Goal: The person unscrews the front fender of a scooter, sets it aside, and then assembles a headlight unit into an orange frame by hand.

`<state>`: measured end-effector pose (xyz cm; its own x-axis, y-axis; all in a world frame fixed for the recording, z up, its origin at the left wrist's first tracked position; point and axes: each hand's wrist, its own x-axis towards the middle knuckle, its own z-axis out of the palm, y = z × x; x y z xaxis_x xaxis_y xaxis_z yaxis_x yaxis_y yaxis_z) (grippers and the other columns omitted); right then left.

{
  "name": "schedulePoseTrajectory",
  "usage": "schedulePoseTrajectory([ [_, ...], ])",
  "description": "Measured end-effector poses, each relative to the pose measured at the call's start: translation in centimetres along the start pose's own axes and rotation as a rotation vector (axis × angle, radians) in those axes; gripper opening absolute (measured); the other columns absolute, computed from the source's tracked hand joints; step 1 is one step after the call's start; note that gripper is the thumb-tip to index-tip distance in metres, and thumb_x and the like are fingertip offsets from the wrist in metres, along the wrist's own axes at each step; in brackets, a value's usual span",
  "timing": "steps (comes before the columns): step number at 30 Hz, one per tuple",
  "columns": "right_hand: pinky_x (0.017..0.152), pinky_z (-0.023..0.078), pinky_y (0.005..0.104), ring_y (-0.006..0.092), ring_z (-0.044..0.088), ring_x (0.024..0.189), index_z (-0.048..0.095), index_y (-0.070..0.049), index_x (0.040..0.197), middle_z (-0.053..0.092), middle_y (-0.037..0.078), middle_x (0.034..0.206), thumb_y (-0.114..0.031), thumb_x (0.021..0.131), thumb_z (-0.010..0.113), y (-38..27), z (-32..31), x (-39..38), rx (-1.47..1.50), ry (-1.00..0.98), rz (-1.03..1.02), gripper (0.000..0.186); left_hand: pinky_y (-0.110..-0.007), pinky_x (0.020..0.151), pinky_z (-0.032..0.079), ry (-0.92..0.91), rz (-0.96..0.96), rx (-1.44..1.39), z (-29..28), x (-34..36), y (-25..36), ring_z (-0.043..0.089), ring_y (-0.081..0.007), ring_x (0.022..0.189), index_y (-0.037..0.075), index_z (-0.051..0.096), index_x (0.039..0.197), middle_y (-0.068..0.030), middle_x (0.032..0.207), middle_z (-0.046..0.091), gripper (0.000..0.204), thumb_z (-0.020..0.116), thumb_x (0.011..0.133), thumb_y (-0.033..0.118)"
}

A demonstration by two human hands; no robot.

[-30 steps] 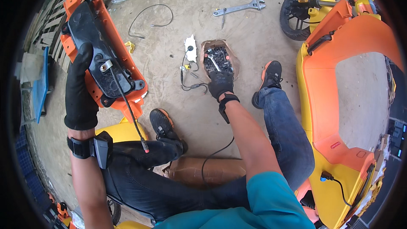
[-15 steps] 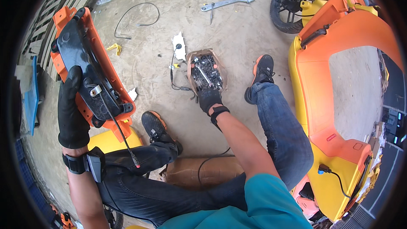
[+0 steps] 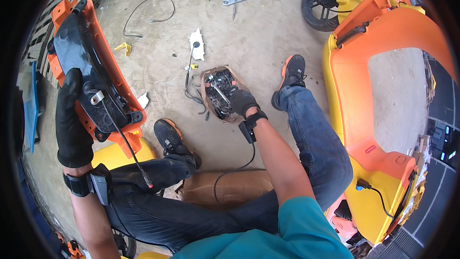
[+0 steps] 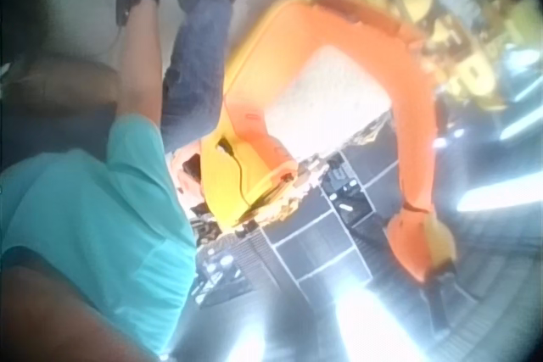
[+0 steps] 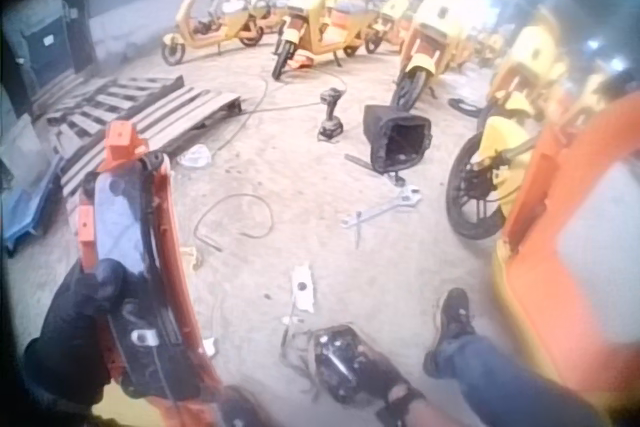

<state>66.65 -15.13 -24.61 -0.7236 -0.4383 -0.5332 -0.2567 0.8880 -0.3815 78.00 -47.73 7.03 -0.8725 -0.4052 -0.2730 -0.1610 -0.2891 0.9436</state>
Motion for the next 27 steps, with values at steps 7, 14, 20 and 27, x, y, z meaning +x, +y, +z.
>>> schedulePoseTrajectory([
  [7, 0.079, 0.05, 0.0443, 0.0352, 0.064, 0.085, 0.069, -0.01, 0.084, 0.067, 0.016, 0.087, -0.023, 0.086, 0.051, 2.3, 1.9, -0.4, 0.128, 0.189, -0.037, 0.022, -0.033, 0.096, 0.048, 0.013, -0.025, -0.071, -0.1, -0.2, -0.3, 0.061, -0.0182, 0.11, 0.003, 0.051, 0.133, -0.008, 0.122, 0.062, 0.044, 0.056, 0.095, 0.026],
  [14, 0.079, 0.051, 0.0442, 0.0355, 0.064, 0.087, 0.069, -0.011, 0.084, 0.068, 0.016, 0.087, -0.022, 0.086, 0.052, 0.5, 1.9, -1.0, 0.129, 0.131, 0.054, 0.02, -0.033, 0.099, 0.047, 0.007, 0.029, 0.012, -0.7, -0.3, -0.6, 0.059, -0.0179, 0.114, 0.003, 0.05, 0.135, -0.0077, 0.125, 0.06, 0.044, 0.054, 0.096, 0.024],
  [20, 0.077, 0.051, 0.0445, 0.0355, 0.065, 0.084, 0.068, -0.01, 0.084, 0.068, 0.016, 0.087, -0.019, 0.085, 0.053, -4.7, -0.3, -4.3, 0.211, 0.503, -0.456, 0.018, -0.033, 0.1, 0.046, 0.013, 0.043, -0.021, -1.4, -0.5, -0.9, 0.058, -0.0176, 0.115, 0.003, 0.049, 0.136, -0.0071, 0.128, 0.059, 0.045, 0.054, 0.097, 0.023],
  [27, 0.079, 0.051, 0.0425, 0.0357, 0.064, 0.087, 0.07, -0.011, 0.09, 0.068, 0.017, 0.09, -0.021, 0.085, 0.054, -4.6, 2.1, -3.8, 0.373, 0.337, -0.157, 0.019, -0.033, 0.102, 0.044, -0.018, 0.047, -0.011, -1.8, -0.4, -1.0, 0.057, -0.0178, 0.117, 0.003, 0.049, 0.136, -0.0075, 0.13, 0.058, 0.044, 0.054, 0.097, 0.023],
])
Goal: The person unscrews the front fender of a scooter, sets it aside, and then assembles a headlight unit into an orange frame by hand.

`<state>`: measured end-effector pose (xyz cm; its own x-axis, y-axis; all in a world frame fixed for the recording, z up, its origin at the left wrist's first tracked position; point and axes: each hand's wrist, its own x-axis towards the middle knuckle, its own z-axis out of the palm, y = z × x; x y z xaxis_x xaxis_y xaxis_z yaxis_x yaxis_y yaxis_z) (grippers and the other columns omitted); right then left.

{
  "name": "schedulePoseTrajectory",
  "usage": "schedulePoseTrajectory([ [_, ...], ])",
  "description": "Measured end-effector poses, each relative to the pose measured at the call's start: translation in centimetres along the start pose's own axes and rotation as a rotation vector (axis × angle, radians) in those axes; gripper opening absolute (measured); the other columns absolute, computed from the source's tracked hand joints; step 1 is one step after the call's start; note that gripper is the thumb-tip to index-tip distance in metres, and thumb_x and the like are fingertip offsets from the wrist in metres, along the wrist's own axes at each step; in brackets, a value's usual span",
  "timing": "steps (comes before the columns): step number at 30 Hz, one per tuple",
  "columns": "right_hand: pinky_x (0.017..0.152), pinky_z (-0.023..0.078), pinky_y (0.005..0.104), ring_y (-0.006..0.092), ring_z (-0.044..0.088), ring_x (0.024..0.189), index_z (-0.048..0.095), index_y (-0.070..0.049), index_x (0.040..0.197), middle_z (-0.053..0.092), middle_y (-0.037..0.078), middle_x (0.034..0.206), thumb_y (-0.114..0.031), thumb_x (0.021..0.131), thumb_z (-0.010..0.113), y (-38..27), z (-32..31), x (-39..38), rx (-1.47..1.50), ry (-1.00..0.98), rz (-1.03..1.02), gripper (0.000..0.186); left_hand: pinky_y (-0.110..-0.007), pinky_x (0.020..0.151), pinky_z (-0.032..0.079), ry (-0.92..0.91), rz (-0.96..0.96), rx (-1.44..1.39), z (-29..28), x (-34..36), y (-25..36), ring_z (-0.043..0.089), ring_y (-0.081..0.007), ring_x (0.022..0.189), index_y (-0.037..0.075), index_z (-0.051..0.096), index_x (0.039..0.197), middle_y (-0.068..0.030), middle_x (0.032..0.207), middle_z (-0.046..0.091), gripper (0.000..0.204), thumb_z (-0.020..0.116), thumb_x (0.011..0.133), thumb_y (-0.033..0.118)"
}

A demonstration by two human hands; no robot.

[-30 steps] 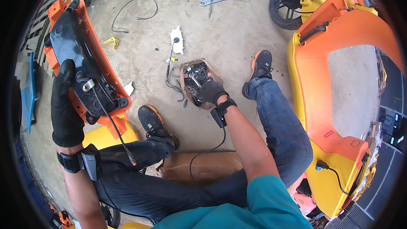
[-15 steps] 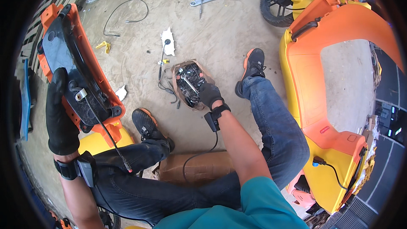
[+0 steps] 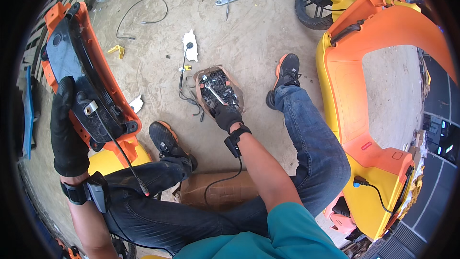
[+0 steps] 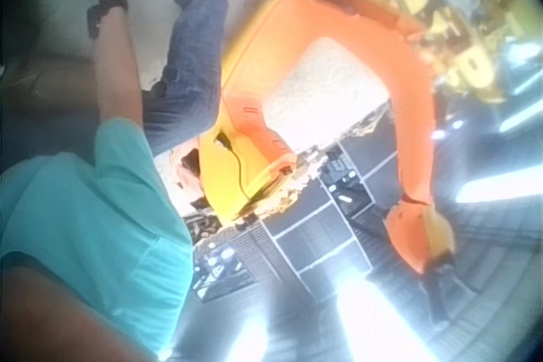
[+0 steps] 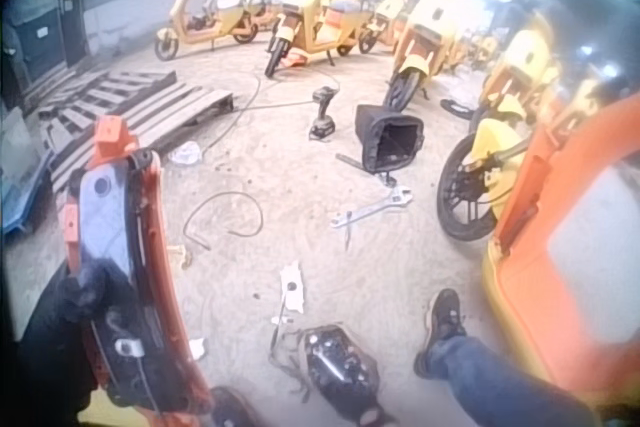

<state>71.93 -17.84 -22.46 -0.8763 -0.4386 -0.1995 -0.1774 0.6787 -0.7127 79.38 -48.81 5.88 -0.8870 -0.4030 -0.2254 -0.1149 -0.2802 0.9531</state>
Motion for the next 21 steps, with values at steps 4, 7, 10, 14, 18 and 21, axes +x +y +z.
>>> schedulePoseTrajectory([
  [4, 0.081, 0.051, 0.0409, 0.0336, 0.065, 0.089, 0.071, -0.01, 0.091, 0.069, 0.016, 0.091, -0.018, 0.087, 0.052, 3.2, 1.0, -0.3, -0.159, -0.22, 0.017, 0.02, -0.034, 0.103, 0.044, 0.024, 0.0, 0.008, -0.3, 0.1, 0.0, 0.056, -0.0184, 0.119, 0.003, 0.049, 0.136, -0.0082, 0.132, 0.057, 0.044, 0.053, 0.097, 0.023],
  [7, 0.08, 0.053, 0.0373, 0.0286, 0.067, 0.089, 0.07, -0.006, 0.091, 0.07, 0.013, 0.092, -0.013, 0.088, 0.052, 6.5, 0.9, 0.2, 0.046, -0.251, 0.072, 0.019, -0.035, 0.106, 0.042, -0.037, 0.033, -0.021, -1.2, 0.2, -0.5, 0.054, -0.0199, 0.123, 0.003, 0.048, 0.137, -0.009, 0.136, 0.054, 0.043, 0.05, 0.099, 0.023],
  [10, 0.077, 0.055, 0.0336, 0.0244, 0.068, 0.087, 0.067, -0.003, 0.096, 0.069, 0.011, 0.094, -0.01, 0.089, 0.053, 4.9, -1.6, 0.5, 0.688, -0.219, 0.356, 0.017, -0.035, 0.108, 0.039, -0.093, 0.096, 0.033, -1.7, -0.1, -0.8, 0.051, -0.0212, 0.127, 0.003, 0.048, 0.137, -0.0094, 0.139, 0.051, 0.042, 0.047, 0.1, 0.023],
  [14, 0.071, 0.057, 0.0308, 0.0203, 0.068, 0.079, 0.062, -0.001, 0.102, 0.067, 0.013, 0.093, -0.008, 0.09, 0.052, 2.8, -5.1, 0.8, 1.057, -0.084, 0.577, 0.017, -0.036, 0.109, 0.038, -0.108, 0.144, 0.131, -2.3, 0.0, -0.9, 0.05, -0.0217, 0.128, 0.004, 0.048, 0.138, -0.0091, 0.14, 0.05, 0.041, 0.045, 0.101, 0.024],
  [18, 0.067, 0.058, 0.0309, 0.0209, 0.067, 0.076, 0.061, 0.001, 0.101, 0.067, 0.013, 0.092, -0.009, 0.091, 0.054, 4.0, -5.7, 1.2, 0.978, 0.039, 0.632, 0.015, -0.035, 0.107, 0.042, -0.114, 0.08, 0.039, -1.8, 0.0, -0.6, 0.052, -0.0211, 0.125, 0.006, 0.049, 0.138, -0.0083, 0.139, 0.052, 0.041, 0.046, 0.101, 0.024],
  [21, 0.075, 0.057, 0.0315, 0.0196, 0.067, 0.083, 0.06, 0.0, 0.105, 0.067, 0.012, 0.097, -0.011, 0.092, 0.054, 4.3, -5.5, 1.1, 0.928, 0.025, 0.673, 0.018, -0.035, 0.104, 0.045, -0.116, 0.107, 0.073, -1.9, 0.1, -0.8, 0.054, -0.0208, 0.123, 0.006, 0.049, 0.137, -0.0082, 0.137, 0.053, 0.041, 0.048, 0.1, 0.024],
])
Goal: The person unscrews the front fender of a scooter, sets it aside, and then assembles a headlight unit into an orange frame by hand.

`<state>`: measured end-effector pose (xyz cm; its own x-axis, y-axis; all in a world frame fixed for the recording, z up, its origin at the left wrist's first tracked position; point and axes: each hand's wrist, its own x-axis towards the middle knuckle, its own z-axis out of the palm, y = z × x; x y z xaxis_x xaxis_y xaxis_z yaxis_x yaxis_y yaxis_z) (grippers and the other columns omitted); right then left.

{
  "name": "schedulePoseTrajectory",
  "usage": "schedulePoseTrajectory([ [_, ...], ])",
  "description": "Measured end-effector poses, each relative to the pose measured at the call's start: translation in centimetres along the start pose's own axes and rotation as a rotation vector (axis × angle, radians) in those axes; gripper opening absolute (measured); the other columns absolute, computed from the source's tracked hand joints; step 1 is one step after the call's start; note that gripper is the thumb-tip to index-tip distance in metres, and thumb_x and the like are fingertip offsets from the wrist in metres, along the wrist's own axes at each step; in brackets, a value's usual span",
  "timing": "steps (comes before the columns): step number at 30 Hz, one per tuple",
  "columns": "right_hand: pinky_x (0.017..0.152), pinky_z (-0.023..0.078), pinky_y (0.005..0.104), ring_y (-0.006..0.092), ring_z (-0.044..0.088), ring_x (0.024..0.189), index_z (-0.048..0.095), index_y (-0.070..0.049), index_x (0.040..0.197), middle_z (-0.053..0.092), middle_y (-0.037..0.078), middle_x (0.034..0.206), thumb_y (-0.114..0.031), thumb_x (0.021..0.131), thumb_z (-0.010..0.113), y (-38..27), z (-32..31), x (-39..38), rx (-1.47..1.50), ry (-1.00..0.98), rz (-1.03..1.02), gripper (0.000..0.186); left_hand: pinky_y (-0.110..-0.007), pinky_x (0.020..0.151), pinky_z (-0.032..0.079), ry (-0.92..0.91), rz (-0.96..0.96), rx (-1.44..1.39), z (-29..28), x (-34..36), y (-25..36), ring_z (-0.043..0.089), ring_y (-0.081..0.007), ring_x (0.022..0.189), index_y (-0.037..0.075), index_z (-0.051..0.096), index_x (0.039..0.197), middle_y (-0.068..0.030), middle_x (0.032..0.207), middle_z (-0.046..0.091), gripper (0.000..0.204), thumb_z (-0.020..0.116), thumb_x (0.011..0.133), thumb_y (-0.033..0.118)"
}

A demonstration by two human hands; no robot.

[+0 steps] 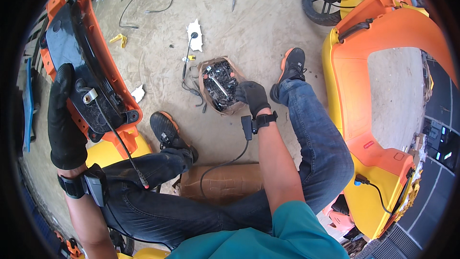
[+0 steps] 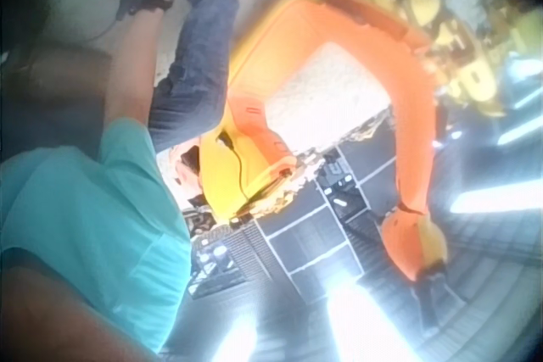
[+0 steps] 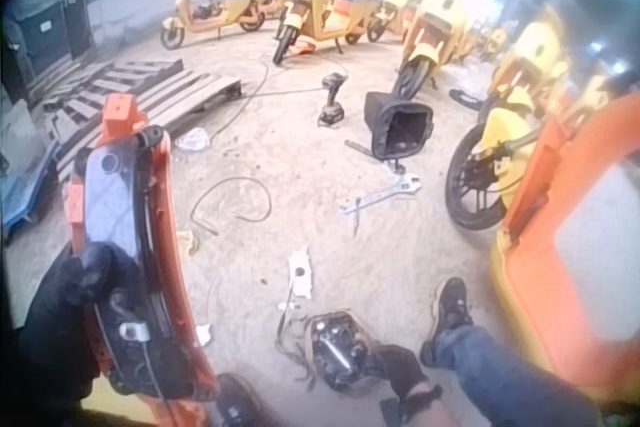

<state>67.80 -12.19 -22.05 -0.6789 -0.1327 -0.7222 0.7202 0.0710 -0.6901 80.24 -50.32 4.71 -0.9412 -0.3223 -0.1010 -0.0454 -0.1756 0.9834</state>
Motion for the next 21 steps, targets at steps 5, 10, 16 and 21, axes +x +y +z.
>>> schedulePoseTrajectory([
  [5, 0.073, 0.057, 0.0311, 0.0192, 0.067, 0.082, 0.06, 0.0, 0.104, 0.067, 0.011, 0.095, -0.012, 0.092, 0.055, 0.6, 0.2, 0.1, -0.015, 0.011, -0.003, 0.018, -0.036, 0.105, 0.044, 0.021, -0.029, -0.024, 0.5, 0.2, 0.2, 0.054, -0.0211, 0.124, 0.005, 0.049, 0.137, -0.009, 0.137, 0.053, 0.041, 0.048, 0.1, 0.024],
  [10, 0.07, 0.057, 0.0305, 0.0199, 0.067, 0.08, 0.063, 0.0, 0.1, 0.067, 0.011, 0.09, -0.013, 0.091, 0.057, 2.5, 1.3, 1.6, -0.075, -0.016, -0.016, 0.017, -0.036, 0.107, 0.042, -0.03, 0.017, 0.019, -0.6, 0.1, 0.0, 0.052, -0.0213, 0.126, 0.004, 0.049, 0.137, -0.0097, 0.138, 0.052, 0.04, 0.046, 0.101, 0.022],
  [16, 0.077, 0.052, 0.0382, 0.0275, 0.067, 0.081, 0.072, -0.006, 0.089, 0.07, 0.015, 0.09, -0.022, 0.083, 0.058, 3.9, 4.4, 3.4, -1.077, -0.11, -0.38, 0.022, -0.036, 0.11, 0.039, 0.001, 0.032, 0.045, -1.1, -0.1, -0.7, 0.05, -0.0213, 0.128, 0.003, 0.048, 0.137, -0.0097, 0.14, 0.05, 0.04, 0.045, 0.101, 0.02],
  [21, 0.084, 0.05, 0.041, 0.0266, 0.067, 0.086, 0.068, -0.011, 0.104, 0.07, 0.011, 0.098, -0.022, 0.087, 0.051, 2.7, 7.1, 3.1, -1.428, -0.254, -0.446, 0.027, -0.035, 0.104, 0.045, 0.1, -0.124, -0.081, 0.6, -0.3, 0.2, 0.055, -0.0204, 0.122, 0.004, 0.048, 0.137, -0.0092, 0.135, 0.055, 0.042, 0.049, 0.099, 0.023],
])
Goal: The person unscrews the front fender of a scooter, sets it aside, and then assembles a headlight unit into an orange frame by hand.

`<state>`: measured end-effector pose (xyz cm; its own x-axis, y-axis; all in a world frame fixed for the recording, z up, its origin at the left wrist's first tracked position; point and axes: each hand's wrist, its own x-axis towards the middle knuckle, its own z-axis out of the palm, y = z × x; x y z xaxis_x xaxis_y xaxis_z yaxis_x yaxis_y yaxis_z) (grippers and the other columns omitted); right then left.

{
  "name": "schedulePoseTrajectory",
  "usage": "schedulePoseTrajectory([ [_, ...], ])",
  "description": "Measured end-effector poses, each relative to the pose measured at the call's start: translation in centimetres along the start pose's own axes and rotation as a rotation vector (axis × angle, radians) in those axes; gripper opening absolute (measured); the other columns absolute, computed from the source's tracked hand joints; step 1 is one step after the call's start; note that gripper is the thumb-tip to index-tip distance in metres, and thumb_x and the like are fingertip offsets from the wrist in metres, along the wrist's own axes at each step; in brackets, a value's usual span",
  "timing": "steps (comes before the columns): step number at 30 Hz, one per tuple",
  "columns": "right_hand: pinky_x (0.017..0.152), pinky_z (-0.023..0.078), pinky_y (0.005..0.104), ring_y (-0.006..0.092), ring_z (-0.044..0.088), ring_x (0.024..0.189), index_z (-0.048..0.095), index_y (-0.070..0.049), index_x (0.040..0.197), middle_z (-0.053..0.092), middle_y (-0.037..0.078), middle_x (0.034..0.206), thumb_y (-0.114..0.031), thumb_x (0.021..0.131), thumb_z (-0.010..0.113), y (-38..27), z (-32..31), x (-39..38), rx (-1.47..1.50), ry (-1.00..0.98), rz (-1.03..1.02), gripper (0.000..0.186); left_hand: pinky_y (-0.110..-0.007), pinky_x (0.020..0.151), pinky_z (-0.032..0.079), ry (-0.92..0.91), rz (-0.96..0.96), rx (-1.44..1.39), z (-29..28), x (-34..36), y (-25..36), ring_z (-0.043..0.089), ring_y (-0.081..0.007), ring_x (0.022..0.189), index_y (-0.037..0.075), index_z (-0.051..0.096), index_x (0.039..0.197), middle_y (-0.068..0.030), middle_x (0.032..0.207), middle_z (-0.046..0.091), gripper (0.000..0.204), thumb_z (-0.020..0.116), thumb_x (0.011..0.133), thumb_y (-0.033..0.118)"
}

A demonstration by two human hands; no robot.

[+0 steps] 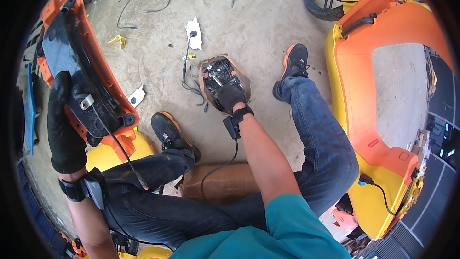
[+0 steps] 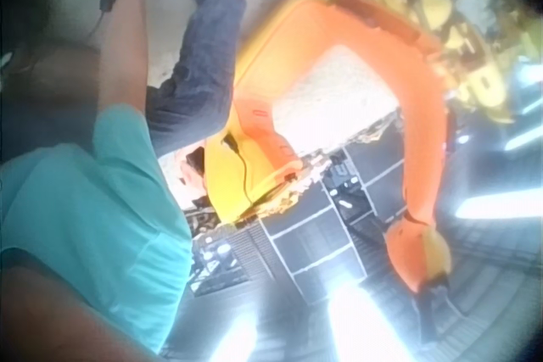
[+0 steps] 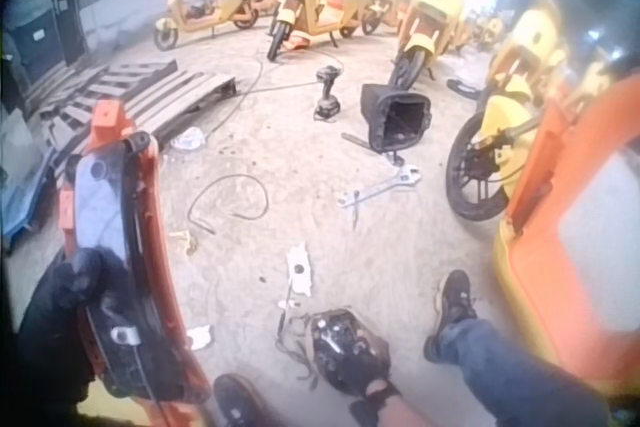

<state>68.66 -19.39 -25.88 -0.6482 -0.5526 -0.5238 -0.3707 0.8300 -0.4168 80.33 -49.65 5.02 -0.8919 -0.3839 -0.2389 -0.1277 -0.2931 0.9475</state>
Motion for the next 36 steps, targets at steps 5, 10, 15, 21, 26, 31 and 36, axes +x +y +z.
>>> schedulePoseTrajectory([
  [5, 0.091, 0.05, 0.0441, 0.0187, 0.068, 0.09, 0.062, -0.014, 0.123, 0.071, 0.002, 0.105, -0.02, 0.089, 0.046, 0.2, 0.3, -1.9, -0.352, 0.145, -0.275, 0.038, -0.029, 0.088, 0.05, 0.05, 0.001, -0.016, 4.2, 1.3, 0.9, 0.064, -0.0151, 0.097, 0.002, 0.054, 0.127, -0.0059, 0.111, 0.065, 0.039, 0.059, 0.091, 0.016],
  [10, 0.07, 0.052, 0.0354, 0.0228, 0.065, 0.075, 0.069, -0.005, 0.088, 0.068, 0.01, 0.082, -0.018, 0.088, 0.057, 4.2, -0.3, -1.1, 0.262, 0.157, 0.013, 0.017, -0.026, 0.079, 0.052, -0.06, 0.035, -0.14, 4.5, 1.7, 1.2, 0.064, -0.0117, 0.087, 0.003, 0.059, 0.118, -0.0036, 0.1, 0.066, 0.032, 0.065, 0.088, 0.012],
  [15, 0.06, 0.054, 0.0318, 0.0141, 0.064, 0.068, 0.069, -0.005, 0.09, 0.067, 0.006, 0.075, -0.016, 0.087, 0.059, 1.5, -9.4, -1.9, 0.779, 0.152, 0.148, 0.015, -0.026, 0.077, 0.051, -0.145, 0.113, -0.215, 3.5, 1.7, 1.3, 0.063, -0.0105, 0.086, 0.005, 0.06, 0.115, -0.0016, 0.099, 0.066, 0.031, 0.068, 0.087, 0.015],
  [21, 0.063, 0.052, 0.0257, 0.0113, 0.063, 0.074, 0.064, -0.003, 0.103, 0.066, 0.004, 0.085, -0.019, 0.09, 0.06, -2.6, -21.9, -7.0, 0.823, 0.312, 0.166, 0.02, -0.028, 0.075, 0.057, -0.232, 0.161, -0.327, 3.3, 1.7, 1.5, 0.066, -0.013, 0.087, 0.004, 0.05, 0.126, -0.0035, 0.104, 0.064, 0.043, 0.065, 0.089, 0.019],
  [26, 0.065, 0.052, 0.0263, 0.0123, 0.063, 0.076, 0.062, -0.003, 0.108, 0.065, 0.005, 0.089, -0.019, 0.093, 0.058, -4.5, -29.5, -10.2, 0.659, 0.355, 0.143, 0.022, -0.028, 0.081, 0.052, -0.251, 0.195, -0.43, 3.4, 1.4, 1.9, 0.063, -0.0108, 0.089, 0.005, 0.054, 0.124, -0.0023, 0.106, 0.064, 0.043, 0.069, 0.086, 0.017],
  [31, 0.061, 0.052, 0.0294, 0.0141, 0.065, 0.07, 0.069, -0.004, 0.093, 0.068, 0.008, 0.08, -0.021, 0.086, 0.061, -5.7, -34.4, -10.3, 0.209, 0.562, 0.071, 0.021, -0.026, 0.078, 0.052, -0.247, 0.213, -0.421, 4.2, 1.1, 2.7, 0.063, -0.0096, 0.088, 0.005, 0.056, 0.122, -0.0012, 0.104, 0.065, 0.041, 0.07, 0.085, 0.017],
  [36, 0.073, 0.052, 0.0366, 0.0267, 0.068, 0.08, 0.072, -0.008, 0.093, 0.071, 0.014, 0.09, -0.026, 0.082, 0.061, -4.0, -34.0, -4.8, 0.033, 0.712, 0.003, 0.024, -0.021, 0.065, 0.047, -0.207, 0.187, -0.346, 3.2, 1.9, 2.2, 0.059, -0.0055, 0.078, 0.006, 0.059, 0.117, 0.0024, 0.095, 0.064, 0.032, 0.066, 0.088, 0.017],
])
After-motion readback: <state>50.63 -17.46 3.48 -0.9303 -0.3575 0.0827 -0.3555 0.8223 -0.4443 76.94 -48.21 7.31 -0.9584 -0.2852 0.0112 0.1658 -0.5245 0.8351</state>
